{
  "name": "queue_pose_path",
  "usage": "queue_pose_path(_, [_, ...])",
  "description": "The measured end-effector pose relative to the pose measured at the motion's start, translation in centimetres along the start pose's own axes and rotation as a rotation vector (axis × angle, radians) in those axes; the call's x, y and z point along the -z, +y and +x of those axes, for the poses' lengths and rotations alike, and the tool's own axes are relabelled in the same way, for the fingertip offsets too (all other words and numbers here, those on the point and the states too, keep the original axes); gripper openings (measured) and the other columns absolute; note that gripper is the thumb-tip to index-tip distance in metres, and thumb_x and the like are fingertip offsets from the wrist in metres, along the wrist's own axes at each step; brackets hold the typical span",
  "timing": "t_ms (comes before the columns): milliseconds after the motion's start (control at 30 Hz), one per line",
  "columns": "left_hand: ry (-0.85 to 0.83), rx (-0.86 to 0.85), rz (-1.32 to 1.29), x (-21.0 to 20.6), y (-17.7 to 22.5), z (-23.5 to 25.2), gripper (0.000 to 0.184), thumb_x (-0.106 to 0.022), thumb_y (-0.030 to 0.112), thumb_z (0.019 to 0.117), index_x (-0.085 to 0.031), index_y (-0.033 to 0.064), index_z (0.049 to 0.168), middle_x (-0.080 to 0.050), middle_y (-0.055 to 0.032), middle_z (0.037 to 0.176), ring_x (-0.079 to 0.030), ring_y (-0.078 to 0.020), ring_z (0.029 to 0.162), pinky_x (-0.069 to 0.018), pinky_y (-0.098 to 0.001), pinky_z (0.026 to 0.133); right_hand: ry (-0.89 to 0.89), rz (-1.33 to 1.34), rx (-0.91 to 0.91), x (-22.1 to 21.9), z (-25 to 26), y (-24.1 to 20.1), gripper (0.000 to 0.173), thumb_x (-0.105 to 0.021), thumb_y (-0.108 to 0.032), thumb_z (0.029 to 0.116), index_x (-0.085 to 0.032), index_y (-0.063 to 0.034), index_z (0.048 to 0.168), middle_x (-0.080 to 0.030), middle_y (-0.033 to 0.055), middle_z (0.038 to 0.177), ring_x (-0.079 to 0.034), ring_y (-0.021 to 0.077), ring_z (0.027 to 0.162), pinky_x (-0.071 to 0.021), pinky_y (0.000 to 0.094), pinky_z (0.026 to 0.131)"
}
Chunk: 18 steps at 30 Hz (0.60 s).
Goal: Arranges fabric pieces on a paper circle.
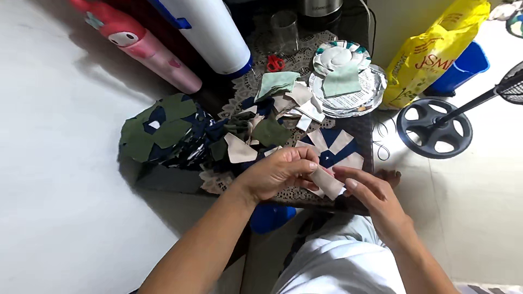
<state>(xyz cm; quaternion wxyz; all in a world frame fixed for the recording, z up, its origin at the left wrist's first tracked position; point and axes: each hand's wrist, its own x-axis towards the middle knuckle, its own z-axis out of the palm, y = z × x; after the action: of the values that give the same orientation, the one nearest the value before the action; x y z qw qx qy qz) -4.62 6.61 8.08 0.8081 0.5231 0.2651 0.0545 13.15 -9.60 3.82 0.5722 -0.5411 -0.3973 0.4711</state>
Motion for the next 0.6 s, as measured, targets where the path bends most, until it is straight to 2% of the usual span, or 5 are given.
queue_pose_path(100, [-0.014,0.031,-0.030,-0.7,-1.2,0.3,0.022,-0.043,0.007,0.1051,-0.063,0.0107,0.095,-0.075,-0.0047,0.096,-0.074,-0.0103,0.085,-0.0619,-0.0257,0.079,-0.019,0.107,-0.089,0.3,-0.9,0.0,0.011,-0.061,-0.011,0.0986,-0.071,-0.0074,0.102,-0.071,-0.0068,0.085,-0.066,0.0000,0.076,-0.0549,0.0169,0.069])
queue_pose_path(167, [0.023,0.072,-0.040,-1.4,-1.9,0.5,0.021,-0.041,0.008,0.1079,-0.060,0.0093,0.100,-0.074,-0.0039,0.091,-0.073,-0.0105,0.082,-0.0620,-0.0255,0.078,0.024,0.111,-0.124,0.4,-1.3,0.4,0.008,-0.064,-0.003,0.0949,-0.070,-0.0071,0.092,-0.070,-0.0061,0.076,-0.065,0.0007,0.068,-0.0547,0.0165,0.064])
queue_pose_path(300, [0.135,0.038,0.115,-2.7,-3.4,1.1,0.015,-0.057,0.000,0.1007,-0.055,0.0052,0.115,-0.073,-0.0031,0.087,-0.072,-0.0087,0.079,-0.0603,-0.0238,0.077,0.115,0.004,-0.179,0.4,-1.4,0.9,0.008,-0.066,-0.003,0.0946,-0.072,-0.0048,0.090,-0.071,-0.0041,0.074,-0.066,0.0011,0.066,-0.0556,0.0169,0.062])
queue_pose_path(433, [0.303,-0.199,0.556,-3.1,-4.5,2.0,0.025,-0.072,-0.003,0.0898,-0.062,0.0035,0.112,-0.069,-0.0037,0.086,-0.067,-0.0089,0.069,-0.0587,-0.0250,0.065,0.164,-0.416,-0.126,0.6,-0.8,1.3,0.006,-0.069,-0.012,0.0951,-0.073,-0.0082,0.093,-0.070,-0.0057,0.075,-0.064,-0.0025,0.067,-0.0546,0.0174,0.065])
queue_pose_path(600, [0.334,-0.222,0.837,-3.6,-4.5,2.8,0.023,-0.076,0.003,0.0903,-0.066,0.0071,0.110,-0.068,-0.0034,0.082,-0.062,-0.0085,0.061,-0.0537,-0.0245,0.055,0.147,-0.953,-0.088,1.0,0.0,1.3,0.009,-0.071,-0.017,0.0943,-0.076,-0.0095,0.093,-0.068,0.0067,0.084,-0.065,0.0254,0.074,-0.0470,0.0575,0.068])
